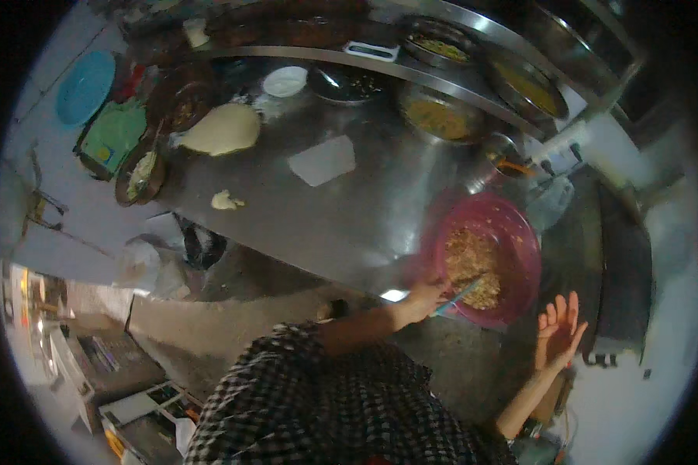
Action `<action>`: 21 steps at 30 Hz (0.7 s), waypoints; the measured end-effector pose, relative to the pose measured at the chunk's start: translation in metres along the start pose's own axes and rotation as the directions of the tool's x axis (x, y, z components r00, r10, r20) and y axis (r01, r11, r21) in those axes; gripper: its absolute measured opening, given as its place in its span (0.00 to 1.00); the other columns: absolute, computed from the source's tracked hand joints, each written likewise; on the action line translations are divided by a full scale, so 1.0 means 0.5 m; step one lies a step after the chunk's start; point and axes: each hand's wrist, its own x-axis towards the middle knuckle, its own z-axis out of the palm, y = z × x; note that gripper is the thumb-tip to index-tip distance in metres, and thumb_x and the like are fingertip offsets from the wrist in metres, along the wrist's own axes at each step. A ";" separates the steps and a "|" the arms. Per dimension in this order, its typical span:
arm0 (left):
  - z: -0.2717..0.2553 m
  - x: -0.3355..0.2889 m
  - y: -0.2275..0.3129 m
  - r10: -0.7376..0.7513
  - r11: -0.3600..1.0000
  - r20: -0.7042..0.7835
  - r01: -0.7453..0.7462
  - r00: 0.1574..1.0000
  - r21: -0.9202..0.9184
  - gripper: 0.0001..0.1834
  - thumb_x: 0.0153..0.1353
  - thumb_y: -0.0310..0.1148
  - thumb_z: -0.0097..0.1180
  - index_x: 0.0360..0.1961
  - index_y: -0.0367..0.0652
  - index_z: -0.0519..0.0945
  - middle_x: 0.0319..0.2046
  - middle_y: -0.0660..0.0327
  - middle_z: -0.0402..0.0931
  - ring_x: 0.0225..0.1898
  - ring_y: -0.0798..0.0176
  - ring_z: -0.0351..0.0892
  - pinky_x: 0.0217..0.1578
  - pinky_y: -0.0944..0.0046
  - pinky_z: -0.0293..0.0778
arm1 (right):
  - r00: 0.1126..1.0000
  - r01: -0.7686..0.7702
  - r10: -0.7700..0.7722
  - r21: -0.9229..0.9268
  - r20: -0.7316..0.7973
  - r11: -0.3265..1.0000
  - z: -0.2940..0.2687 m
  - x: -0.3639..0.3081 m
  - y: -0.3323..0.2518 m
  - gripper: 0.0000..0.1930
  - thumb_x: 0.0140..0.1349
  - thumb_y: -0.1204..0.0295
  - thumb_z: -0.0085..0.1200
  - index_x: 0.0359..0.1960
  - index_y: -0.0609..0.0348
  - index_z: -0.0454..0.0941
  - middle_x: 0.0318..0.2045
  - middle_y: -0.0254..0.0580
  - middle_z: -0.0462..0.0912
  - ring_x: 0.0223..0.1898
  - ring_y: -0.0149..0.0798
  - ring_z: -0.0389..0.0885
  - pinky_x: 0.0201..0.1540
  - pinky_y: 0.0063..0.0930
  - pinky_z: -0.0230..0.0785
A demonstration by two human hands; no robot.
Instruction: The person retrieves a bowl of chopped vegetables from a refrigerator, adds oil and a brown paste, then mixes the ingredients by hand and with a spatula. The person also handles a dough sheet on the counter.
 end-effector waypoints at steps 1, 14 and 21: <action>0.011 0.016 -0.002 -0.041 0.992 -0.001 0.041 0.999 0.118 0.29 0.65 0.46 0.58 0.61 0.42 0.67 0.47 0.58 0.77 0.42 0.56 0.80 0.35 0.62 0.77 | 0.990 0.024 -0.022 -0.009 0.137 1.000 0.029 0.015 0.006 0.32 0.72 0.51 0.39 0.68 0.62 0.55 0.58 0.53 0.72 0.53 0.47 0.77 0.52 0.38 0.74; -0.424 -0.303 0.392 0.152 0.921 0.177 -0.204 0.972 0.333 0.29 0.69 0.54 0.45 0.59 0.41 0.69 0.54 0.55 0.73 0.50 0.58 0.76 0.47 0.56 0.76 | 0.654 0.316 0.468 -0.776 0.595 0.546 0.645 0.314 0.619 0.33 0.70 0.54 0.44 0.71 0.54 0.52 0.73 0.46 0.50 0.73 0.49 0.45 0.71 0.39 0.43; -0.824 -0.605 0.601 0.486 0.869 -0.230 -0.439 0.843 0.229 0.22 0.68 0.47 0.52 0.53 0.40 0.73 0.48 0.54 0.77 0.46 0.55 0.80 0.43 0.55 0.79 | 0.541 0.743 0.419 -0.648 0.729 0.167 1.012 0.511 1.230 0.37 0.66 0.44 0.44 0.72 0.44 0.50 0.73 0.48 0.44 0.74 0.58 0.39 0.69 0.63 0.36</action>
